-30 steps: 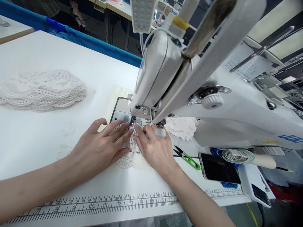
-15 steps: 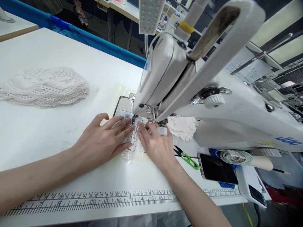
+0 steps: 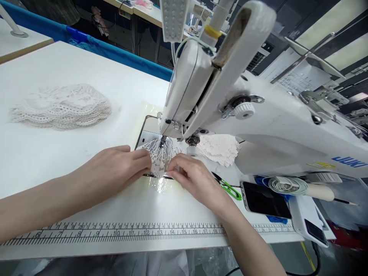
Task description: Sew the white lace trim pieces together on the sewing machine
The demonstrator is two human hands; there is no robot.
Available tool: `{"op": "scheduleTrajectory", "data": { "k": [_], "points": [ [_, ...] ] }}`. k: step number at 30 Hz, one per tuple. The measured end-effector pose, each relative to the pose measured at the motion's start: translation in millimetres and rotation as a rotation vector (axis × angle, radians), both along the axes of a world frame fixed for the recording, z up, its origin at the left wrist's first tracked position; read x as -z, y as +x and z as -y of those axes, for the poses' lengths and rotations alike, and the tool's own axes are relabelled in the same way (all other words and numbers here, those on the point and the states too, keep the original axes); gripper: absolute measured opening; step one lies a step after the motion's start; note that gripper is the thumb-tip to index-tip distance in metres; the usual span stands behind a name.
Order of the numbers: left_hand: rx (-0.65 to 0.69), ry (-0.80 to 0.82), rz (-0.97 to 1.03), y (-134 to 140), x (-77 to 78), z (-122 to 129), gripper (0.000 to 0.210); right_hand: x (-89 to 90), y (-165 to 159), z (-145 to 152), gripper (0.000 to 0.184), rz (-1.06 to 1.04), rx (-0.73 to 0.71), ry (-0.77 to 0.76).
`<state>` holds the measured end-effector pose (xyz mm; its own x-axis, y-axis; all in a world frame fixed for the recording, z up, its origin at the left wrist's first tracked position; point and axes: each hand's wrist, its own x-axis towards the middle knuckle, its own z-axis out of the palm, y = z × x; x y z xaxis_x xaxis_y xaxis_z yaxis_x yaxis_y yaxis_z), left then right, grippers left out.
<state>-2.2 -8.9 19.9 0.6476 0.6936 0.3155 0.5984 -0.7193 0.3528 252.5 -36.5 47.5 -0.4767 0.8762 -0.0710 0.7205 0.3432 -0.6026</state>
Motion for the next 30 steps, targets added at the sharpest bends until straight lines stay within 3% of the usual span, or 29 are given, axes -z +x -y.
{"op": "scheduleTrajectory", "data": {
  "k": [4,6,11,15,22,27,30],
  "points": [
    [-0.035,-0.289,0.013,4.3,-8.4,-4.4,0.033,5.7,-2.1,-0.1,0.019,-0.166,0.16,-0.071],
    [-0.014,-0.289,-0.024,6.4,-11.5,-12.1,0.034,9.4,-4.5,-1.0,0.014,-0.141,0.174,0.023],
    [0.119,-0.208,-0.126,12.4,-11.3,-39.7,0.03,25.4,-8.5,-5.5,0.022,-0.052,0.152,0.345],
    [0.148,-0.338,-0.11,14.2,-12.9,-57.1,0.033,34.6,-8.8,-9.2,0.026,-0.043,0.213,0.529],
    [0.234,-0.55,0.076,10.7,-16.1,-58.9,0.06,31.5,-12.3,-10.1,0.02,-0.062,0.243,0.399],
    [0.279,-0.344,0.084,6.9,-3.2,-42.9,0.056,25.8,-12.6,-4.9,0.019,-0.016,0.147,0.342],
    [0.267,0.09,0.005,3.6,7.4,-24.1,0.038,24.5,-10.8,0.5,0.019,0.098,0.014,0.427]
  ]
}}
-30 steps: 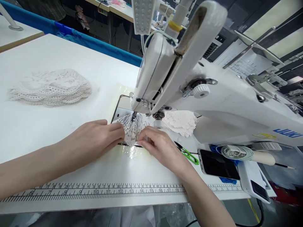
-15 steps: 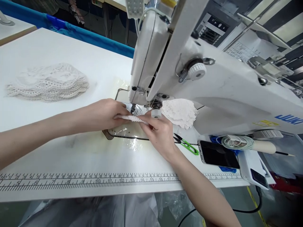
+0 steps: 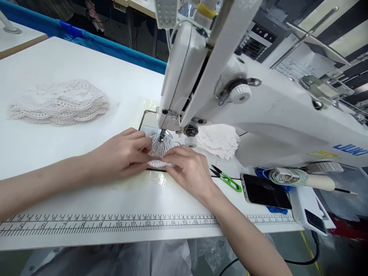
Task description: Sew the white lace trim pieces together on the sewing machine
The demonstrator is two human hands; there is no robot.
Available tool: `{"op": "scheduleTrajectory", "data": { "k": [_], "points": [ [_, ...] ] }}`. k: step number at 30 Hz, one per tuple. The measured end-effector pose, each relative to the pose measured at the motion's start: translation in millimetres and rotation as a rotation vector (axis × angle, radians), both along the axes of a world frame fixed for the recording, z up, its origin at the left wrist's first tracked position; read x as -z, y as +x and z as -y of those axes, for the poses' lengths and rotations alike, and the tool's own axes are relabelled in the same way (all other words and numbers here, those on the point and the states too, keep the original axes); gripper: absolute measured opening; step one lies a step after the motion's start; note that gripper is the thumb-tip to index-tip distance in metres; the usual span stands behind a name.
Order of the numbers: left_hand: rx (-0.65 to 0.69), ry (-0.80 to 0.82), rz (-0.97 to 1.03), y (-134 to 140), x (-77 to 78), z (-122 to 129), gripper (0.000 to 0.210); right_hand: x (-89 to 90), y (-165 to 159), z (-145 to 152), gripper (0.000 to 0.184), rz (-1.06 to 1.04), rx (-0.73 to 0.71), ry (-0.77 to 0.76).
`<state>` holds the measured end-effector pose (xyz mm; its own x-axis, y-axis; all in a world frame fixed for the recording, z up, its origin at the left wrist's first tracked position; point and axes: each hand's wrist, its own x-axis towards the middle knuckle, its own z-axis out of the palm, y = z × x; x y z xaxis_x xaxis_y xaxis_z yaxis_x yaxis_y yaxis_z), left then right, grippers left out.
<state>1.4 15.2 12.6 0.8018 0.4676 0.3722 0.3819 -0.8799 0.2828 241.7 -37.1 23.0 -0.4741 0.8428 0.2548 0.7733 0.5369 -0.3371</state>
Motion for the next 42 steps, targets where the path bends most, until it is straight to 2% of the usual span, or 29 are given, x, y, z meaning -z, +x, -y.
{"op": "scheduleTrajectory", "data": {
  "k": [2,3,4,8,13,17,23,32,39,42],
  "points": [
    [-0.049,0.329,-0.022,-2.0,7.0,14.3,0.03,0.2,0.9,3.1,0.017,0.087,-0.042,0.111],
    [-0.062,0.429,-0.022,-2.8,10.2,20.8,0.029,0.5,1.2,4.3,0.016,0.11,-0.057,0.156],
    [-0.081,0.455,-0.054,-3.4,13.2,26.3,0.031,0.8,1.4,5.1,0.016,0.121,-0.067,0.184],
    [-0.113,0.409,-0.088,-5.0,23.1,35.9,0.042,2.2,1.4,6.1,0.019,0.104,-0.093,0.201],
    [-0.113,0.405,-0.092,-6.1,28.9,32.2,0.038,3.1,1.6,5.8,0.021,0.061,-0.09,0.213],
    [-0.13,0.387,-0.062,-4.9,27.7,27.5,0.033,3.3,1.8,3.4,0.024,0.066,-0.078,0.219],
    [-0.134,0.424,-0.053,0.3,26.3,16.0,0.037,7.1,1.5,-3.3,0.022,0.032,-0.073,0.241],
    [-0.141,0.411,-0.035,2.8,19.1,0.9,0.029,19.1,2.2,-14.1,0.025,0.068,-0.015,0.29],
    [-0.143,0.446,-0.045,5.0,21.2,-7.4,0.031,21.9,2.9,-23.4,0.025,0.135,0.034,0.33],
    [-0.157,0.386,0.013,6.4,21.7,-6.2,0.031,22.1,1.5,-22.4,0.025,0.116,0.024,0.371]
  ]
}}
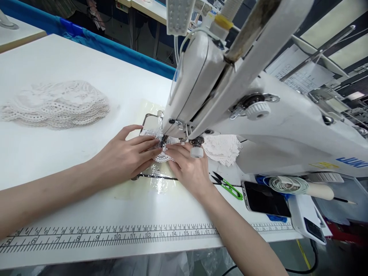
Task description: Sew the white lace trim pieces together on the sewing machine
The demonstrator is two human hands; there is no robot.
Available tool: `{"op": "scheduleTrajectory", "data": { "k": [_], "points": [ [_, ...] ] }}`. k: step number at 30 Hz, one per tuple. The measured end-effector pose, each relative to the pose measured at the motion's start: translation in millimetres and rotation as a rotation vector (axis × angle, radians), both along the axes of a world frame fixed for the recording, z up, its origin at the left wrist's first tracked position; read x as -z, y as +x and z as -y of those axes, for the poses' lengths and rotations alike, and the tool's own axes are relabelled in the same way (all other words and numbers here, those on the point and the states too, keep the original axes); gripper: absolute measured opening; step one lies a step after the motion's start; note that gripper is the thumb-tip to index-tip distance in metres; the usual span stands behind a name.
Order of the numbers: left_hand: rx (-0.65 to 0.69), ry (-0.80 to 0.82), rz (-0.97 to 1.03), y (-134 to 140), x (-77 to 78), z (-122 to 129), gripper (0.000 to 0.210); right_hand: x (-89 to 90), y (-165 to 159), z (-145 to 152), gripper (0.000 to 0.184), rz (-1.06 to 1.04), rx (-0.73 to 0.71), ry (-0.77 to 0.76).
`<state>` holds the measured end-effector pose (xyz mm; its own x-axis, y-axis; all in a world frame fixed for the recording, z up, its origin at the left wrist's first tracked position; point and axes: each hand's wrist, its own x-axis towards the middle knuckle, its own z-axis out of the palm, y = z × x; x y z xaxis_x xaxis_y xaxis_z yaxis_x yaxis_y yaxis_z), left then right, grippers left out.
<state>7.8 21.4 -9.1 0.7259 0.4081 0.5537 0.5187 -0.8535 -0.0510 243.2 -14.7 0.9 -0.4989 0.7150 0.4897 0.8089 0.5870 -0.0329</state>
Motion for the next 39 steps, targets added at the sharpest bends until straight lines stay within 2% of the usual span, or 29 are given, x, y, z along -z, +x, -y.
{"op": "scheduleTrajectory", "data": {
  "k": [4,8,10,12,16,20,22,24,31,36,39],
  "points": [
    [-0.003,-0.245,0.071,1.5,-2.2,-4.9,0.033,-0.8,-2.6,2.2,0.025,-0.113,-0.002,-0.079],
    [0.01,-0.558,0.157,1.2,-7.5,-20.5,0.04,-0.5,-4.9,-0.8,0.017,-0.322,0.104,-0.186],
    [0.029,-0.649,0.156,0.5,-10.9,-28.4,0.043,0.2,-5.7,-2.5,0.013,-0.351,0.132,-0.2],
    [0.055,-0.674,0.123,-0.4,-13.7,-33.7,0.044,0.5,-5.9,-2.8,0.012,-0.342,0.125,-0.192],
    [0.063,-0.587,0.053,-2.3,-14.0,-30.0,0.041,-0.9,-4.2,0.8,0.017,-0.321,0.067,-0.175],
    [0.037,-0.244,-0.008,-3.8,-7.9,-7.0,0.035,-2.3,-2.1,6.6,0.021,-0.217,-0.004,-0.181],
    [0.032,-0.05,-0.034,-4.1,-5.2,5.8,0.031,-2.4,-1.6,8.7,0.023,-0.152,-0.042,-0.127],
    [0.026,0.037,-0.055,-4.2,-4.2,15.3,0.029,-2.7,-1.5,10.0,0.024,-0.104,-0.079,-0.055],
    [0.014,0.008,-0.073,-4.5,-4.7,20.6,0.033,-5.2,-1.5,11.6,0.022,-0.052,-0.091,0.029],
    [0.022,-0.023,-0.022,-4.7,2.1,15.3,0.032,-3.6,-0.4,11.2,0.02,-0.001,-0.061,-0.002],
    [0.035,-0.12,0.026,-4.6,3.0,8.1,0.033,-1.0,-0.5,8.2,0.021,0.018,-0.033,-0.019]
  ]
}}
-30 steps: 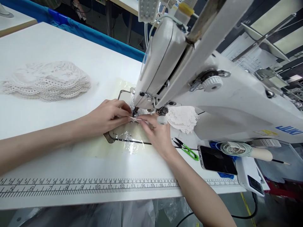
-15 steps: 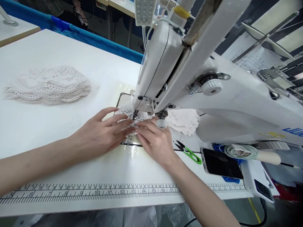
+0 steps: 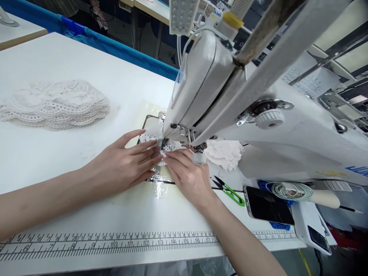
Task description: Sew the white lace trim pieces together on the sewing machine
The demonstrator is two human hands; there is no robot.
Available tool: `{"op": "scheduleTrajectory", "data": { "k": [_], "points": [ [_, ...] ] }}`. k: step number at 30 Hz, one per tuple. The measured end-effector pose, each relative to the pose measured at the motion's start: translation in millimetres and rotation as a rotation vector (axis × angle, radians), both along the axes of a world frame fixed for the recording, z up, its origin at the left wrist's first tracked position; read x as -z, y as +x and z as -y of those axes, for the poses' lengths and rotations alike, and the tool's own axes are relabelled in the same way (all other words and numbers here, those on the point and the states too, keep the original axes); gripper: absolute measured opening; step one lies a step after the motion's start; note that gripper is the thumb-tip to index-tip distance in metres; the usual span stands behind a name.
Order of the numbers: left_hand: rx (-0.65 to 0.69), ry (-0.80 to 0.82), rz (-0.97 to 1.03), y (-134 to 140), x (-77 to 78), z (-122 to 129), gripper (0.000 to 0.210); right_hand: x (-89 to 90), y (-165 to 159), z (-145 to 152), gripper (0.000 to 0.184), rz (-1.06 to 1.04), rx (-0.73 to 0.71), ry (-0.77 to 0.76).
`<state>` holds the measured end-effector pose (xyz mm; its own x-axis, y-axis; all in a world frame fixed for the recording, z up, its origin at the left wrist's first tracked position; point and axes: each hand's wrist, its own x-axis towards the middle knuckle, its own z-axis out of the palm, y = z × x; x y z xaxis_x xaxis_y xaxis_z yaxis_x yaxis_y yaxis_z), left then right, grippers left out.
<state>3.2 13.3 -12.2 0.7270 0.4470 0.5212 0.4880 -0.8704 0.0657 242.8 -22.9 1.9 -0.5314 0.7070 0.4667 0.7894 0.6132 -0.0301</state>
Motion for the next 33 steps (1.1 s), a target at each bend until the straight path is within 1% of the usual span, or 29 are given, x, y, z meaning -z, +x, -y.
{"op": "scheduleTrajectory", "data": {
  "k": [2,4,6,9,12,14,18,21,27,29,33],
  "points": [
    [0.002,-0.074,0.019,0.0,-1.3,-5.3,0.033,1.6,-0.3,-3.1,0.024,0.023,0.025,0.002],
    [-0.007,-0.109,0.006,-0.3,-2.6,-8.7,0.032,2.5,-0.7,-5.8,0.027,0.052,0.046,0.012],
    [-0.023,-0.092,-0.03,-1.1,-2.9,-8.6,0.032,2.4,-1.3,-6.6,0.026,0.066,0.059,0.031],
    [-0.037,-0.024,-0.054,-3.2,-2.6,-2.8,0.032,1.1,-2.0,-3.2,0.02,0.061,0.036,0.057],
    [-0.024,0.033,-0.039,-4.4,-3.3,3.8,0.032,0.3,-1.5,2.1,0.023,0.061,0.004,0.069],
    [-0.019,0.05,-0.033,-4.3,-3.8,5.7,0.032,0.6,-0.7,4.3,0.025,0.066,0.007,0.071],
    [-0.033,0.03,-0.036,-3.5,-2.0,4.7,0.03,0.8,0.7,4.9,0.025,0.098,0.028,0.051],
    [-0.03,-0.001,-0.015,-3.3,0.7,3.0,0.031,0.1,0.7,4.6,0.025,0.111,0.025,0.067],
    [-0.023,-0.095,0.022,-1.7,1.2,0.3,0.035,-0.7,-0.5,3.2,0.025,0.12,0.032,0.05],
    [-0.025,-0.077,0.013,-0.7,0.2,-0.5,0.034,-0.4,-0.7,2.4,0.024,0.118,0.039,0.039],
    [-0.036,0.015,-0.026,1.3,-2.8,-2.4,0.032,1.2,-0.6,0.8,0.025,0.108,0.054,0.057]
  ]
}}
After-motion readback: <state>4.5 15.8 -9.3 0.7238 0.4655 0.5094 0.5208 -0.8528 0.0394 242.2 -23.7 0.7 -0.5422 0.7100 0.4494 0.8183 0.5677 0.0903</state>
